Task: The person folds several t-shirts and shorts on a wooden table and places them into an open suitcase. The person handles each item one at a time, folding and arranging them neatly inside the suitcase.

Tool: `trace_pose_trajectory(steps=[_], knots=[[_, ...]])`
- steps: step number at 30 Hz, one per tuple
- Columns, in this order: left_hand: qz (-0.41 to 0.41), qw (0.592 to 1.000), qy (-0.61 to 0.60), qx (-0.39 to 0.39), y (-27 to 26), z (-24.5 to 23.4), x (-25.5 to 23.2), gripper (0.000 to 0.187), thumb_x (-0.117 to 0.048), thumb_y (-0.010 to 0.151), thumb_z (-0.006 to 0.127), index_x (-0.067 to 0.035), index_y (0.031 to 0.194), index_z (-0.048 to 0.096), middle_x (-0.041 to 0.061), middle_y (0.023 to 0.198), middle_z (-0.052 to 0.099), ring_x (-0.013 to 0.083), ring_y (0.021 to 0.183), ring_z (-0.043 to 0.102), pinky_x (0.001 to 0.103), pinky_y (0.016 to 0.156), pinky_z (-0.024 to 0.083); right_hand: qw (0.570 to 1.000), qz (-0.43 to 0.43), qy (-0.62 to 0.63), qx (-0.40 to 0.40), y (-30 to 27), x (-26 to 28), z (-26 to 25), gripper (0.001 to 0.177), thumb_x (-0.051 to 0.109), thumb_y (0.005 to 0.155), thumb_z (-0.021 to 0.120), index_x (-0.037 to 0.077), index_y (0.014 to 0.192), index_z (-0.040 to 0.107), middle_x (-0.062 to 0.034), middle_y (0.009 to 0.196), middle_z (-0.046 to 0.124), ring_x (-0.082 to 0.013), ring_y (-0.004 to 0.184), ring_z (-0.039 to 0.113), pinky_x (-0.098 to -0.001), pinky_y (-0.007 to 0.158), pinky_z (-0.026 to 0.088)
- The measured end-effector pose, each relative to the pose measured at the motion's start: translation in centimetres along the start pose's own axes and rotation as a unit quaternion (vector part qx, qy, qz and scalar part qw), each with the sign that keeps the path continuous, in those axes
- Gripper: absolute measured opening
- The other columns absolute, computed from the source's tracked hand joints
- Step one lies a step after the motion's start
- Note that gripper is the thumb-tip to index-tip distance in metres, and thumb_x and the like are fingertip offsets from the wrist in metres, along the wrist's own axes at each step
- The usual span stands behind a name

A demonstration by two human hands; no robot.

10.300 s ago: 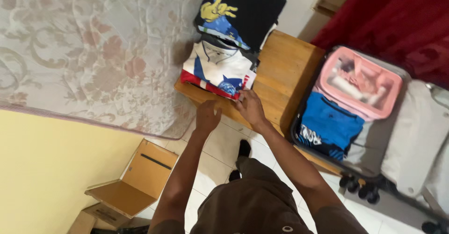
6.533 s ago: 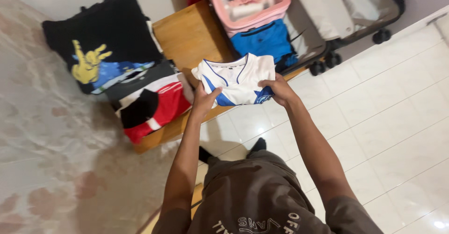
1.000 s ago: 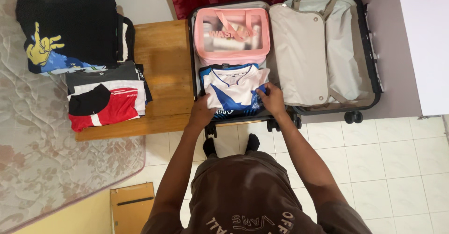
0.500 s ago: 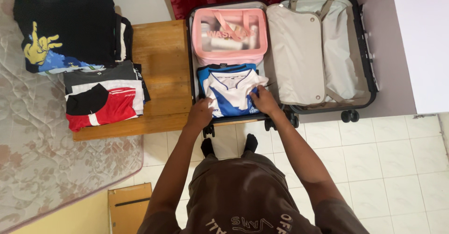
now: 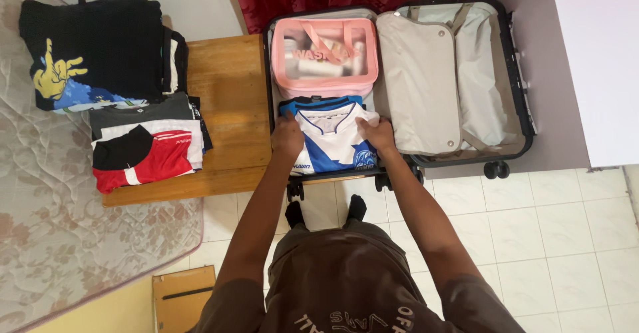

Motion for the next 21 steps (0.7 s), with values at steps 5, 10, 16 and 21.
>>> trace_pose_trajectory(steps=[5,10,16,21], knots=[[-0.05,0.984,0.067,0.156,0.8,3.0,0.6,0.024,-0.015,0.097,0.051,-0.007,0.101,0.073,0.018,0.109,0.073,0.0384,0.098,0.072,0.049,0.087,0.058,0.975,-0.077,-0.21,-0.012,2.3,-1.5,0.6,0.041,0.026,0.085,0.081,-0.011,0.101,0.071,-0.0272,0.091,0.073,-0.0352,0.084,0.072,-0.0411,0.071,0.056],[-0.025,0.996,0.059,-0.064,2.0,0.5,-0.5,0.021,-0.019,0.101,0.053,-0.005,0.098,0.068,0.014,0.103,0.067,0.0335,0.079,0.072,0.046,0.066,0.059,0.954,-0.196,-0.211,-0.085,2.8,-0.2,1.6,0.054,0.029,0.087,0.077,-0.012,0.117,0.061,-0.0338,0.092,0.069,-0.0483,0.09,0.069,-0.0481,0.077,0.055],[0.003,0.991,0.089,-0.095,2.8,0.2,-1.5,0.012,-0.014,0.095,0.055,-0.006,0.096,0.065,0.011,0.099,0.065,0.0292,0.081,0.07,0.042,0.062,0.058,0.96,-0.089,-0.256,-0.074,1.2,3.2,3.1,0.072,0.043,0.089,0.071,-0.006,0.137,0.048,-0.0359,0.12,0.061,-0.0507,0.114,0.061,-0.0561,0.097,0.049],[0.052,0.981,0.11,-0.149,2.1,1.2,-1.4,0.012,-0.012,0.092,0.059,-0.006,0.101,0.065,0.009,0.102,0.066,0.0276,0.09,0.068,0.039,0.067,0.059,0.882,-0.212,-0.419,-0.023,-3.4,5.2,5.0,0.103,0.06,0.096,0.058,-0.004,0.162,0.01,-0.0423,0.161,0.0,-0.0603,0.151,0.003,-0.0704,0.12,0.009]])
Point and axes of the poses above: each hand's wrist, its own y-axis towards the middle knuckle, its own z-axis out of the palm, x = y × z, the point moved 2 cm from there along y, towards the middle knuckle
